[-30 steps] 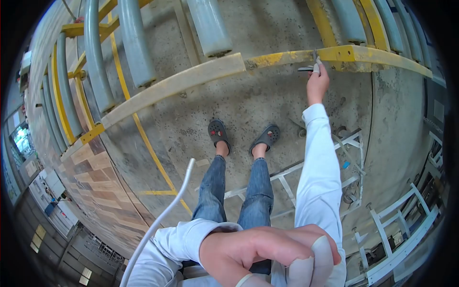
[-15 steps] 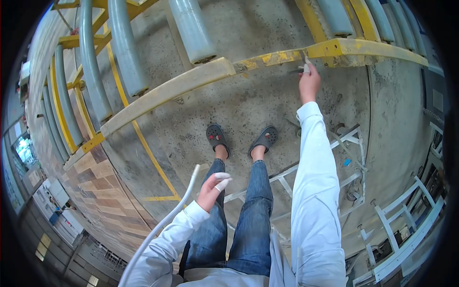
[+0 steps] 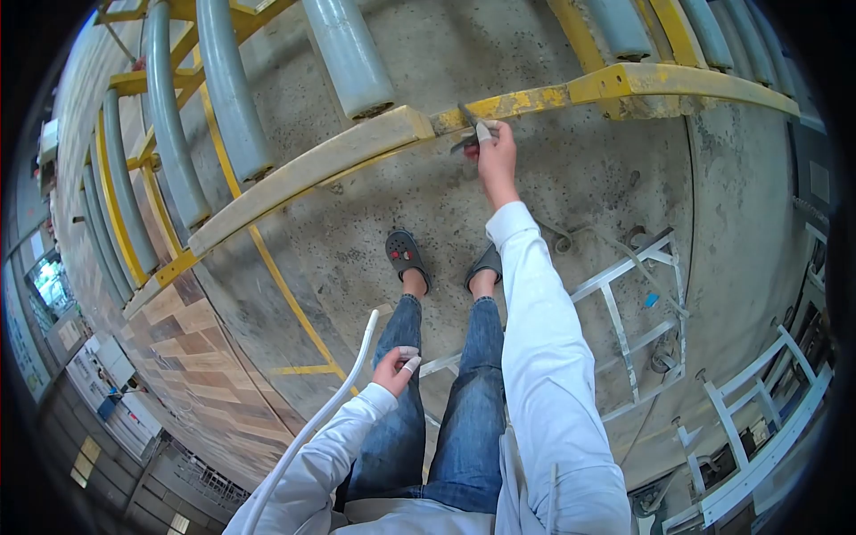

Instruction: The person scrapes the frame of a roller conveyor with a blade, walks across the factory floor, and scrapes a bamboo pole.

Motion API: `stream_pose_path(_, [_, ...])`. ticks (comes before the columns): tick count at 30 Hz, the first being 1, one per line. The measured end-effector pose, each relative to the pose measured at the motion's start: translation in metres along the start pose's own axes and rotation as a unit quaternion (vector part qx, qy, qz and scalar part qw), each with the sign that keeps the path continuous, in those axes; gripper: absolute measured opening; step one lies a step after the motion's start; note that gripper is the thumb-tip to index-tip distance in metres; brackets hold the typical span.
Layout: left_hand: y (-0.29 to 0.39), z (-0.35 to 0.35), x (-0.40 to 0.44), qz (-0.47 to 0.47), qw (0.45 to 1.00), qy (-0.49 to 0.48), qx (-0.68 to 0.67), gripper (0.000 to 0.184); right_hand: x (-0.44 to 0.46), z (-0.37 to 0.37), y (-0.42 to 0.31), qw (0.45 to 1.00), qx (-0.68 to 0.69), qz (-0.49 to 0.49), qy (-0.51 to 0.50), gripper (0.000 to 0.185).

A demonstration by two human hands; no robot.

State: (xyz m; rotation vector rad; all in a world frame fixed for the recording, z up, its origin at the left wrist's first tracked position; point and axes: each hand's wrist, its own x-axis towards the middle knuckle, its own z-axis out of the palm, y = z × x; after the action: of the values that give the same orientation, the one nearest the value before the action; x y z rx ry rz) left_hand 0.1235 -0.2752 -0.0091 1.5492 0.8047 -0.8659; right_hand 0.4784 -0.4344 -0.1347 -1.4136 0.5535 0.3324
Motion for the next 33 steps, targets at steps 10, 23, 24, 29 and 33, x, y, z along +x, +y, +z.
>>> stream_pose_path(10, [-0.002, -0.001, 0.000, 0.002, 1.000, 0.000, -0.001, 0.024, -0.013, 0.027, 0.013, 0.931, 0.292, 0.205, -0.077, 0.016])
stream_pose_path(23, [-0.007, -0.008, 0.001, -0.018, 1.000, 0.003, 0.005, 0.023, 0.006, -0.007, 0.000, 0.987, 0.088, 0.087, -0.101, 0.014])
stream_pose_path(24, [-0.006, -0.008, 0.001, -0.016, 1.000, 0.006, 0.009, 0.023, 0.004, -0.004, 0.002, 0.991, 0.036, 0.069, -0.107, 0.015])
stream_pose_path(29, [-0.012, -0.011, 0.000, 0.000, 1.000, 0.017, 0.022, 0.024, -0.010, -0.026, 0.025, 0.984, -0.136, 0.019, -0.111, 0.017])
stream_pose_path(33, [-0.018, -0.012, 0.003, 0.016, 0.997, 0.035, 0.066, 0.026, -0.002, -0.071, 0.045, 0.993, -0.075, 0.075, -0.047, 0.019])
